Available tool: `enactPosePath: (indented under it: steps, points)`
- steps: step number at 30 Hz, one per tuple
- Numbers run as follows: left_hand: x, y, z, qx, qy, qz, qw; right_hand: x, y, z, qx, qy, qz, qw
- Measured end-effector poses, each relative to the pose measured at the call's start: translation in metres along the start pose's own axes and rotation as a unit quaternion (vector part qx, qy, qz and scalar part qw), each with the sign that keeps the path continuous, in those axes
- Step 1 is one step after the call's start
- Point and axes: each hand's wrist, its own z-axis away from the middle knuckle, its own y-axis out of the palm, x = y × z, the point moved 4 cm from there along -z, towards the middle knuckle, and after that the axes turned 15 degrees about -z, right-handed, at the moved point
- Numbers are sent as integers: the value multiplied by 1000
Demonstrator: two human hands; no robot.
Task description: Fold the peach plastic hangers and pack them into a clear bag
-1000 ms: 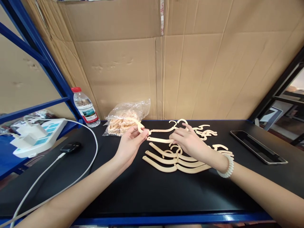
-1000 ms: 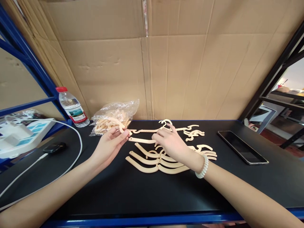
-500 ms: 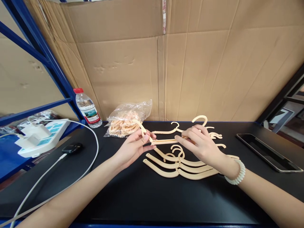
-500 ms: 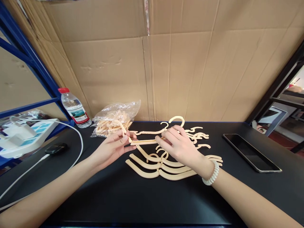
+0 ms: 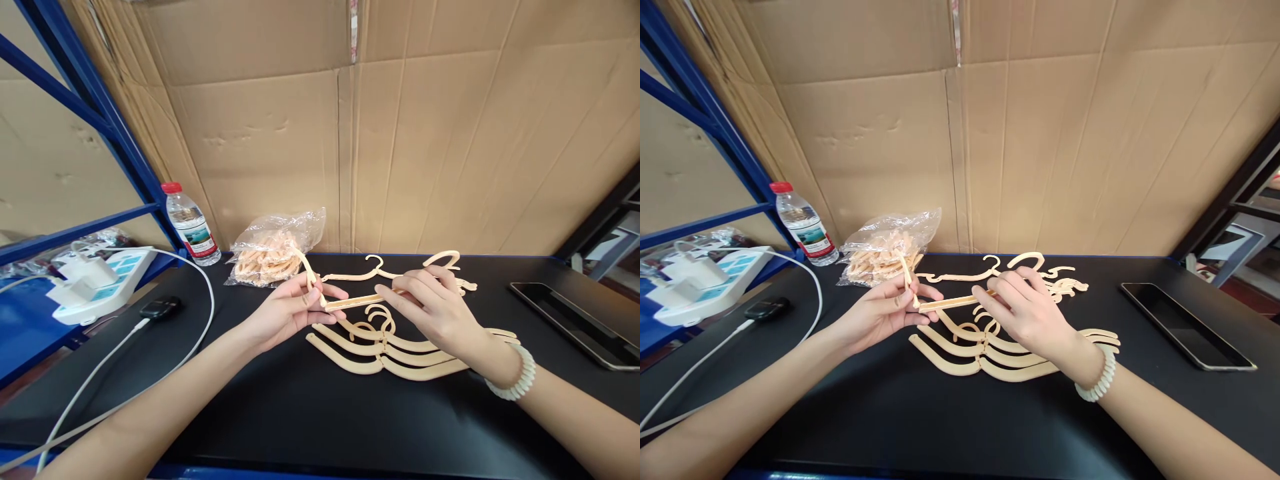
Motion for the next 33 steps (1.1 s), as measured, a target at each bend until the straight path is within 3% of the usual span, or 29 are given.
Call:
enactPosePath:
  steps: [25,33]
  points:
    - [-8,5,4,32,50,-5,998,14,-9,-5,-22,-34,61,997]
    - [-7,5,4,8,23,-36,999,15,-6,-1,-27,-45,90,995]
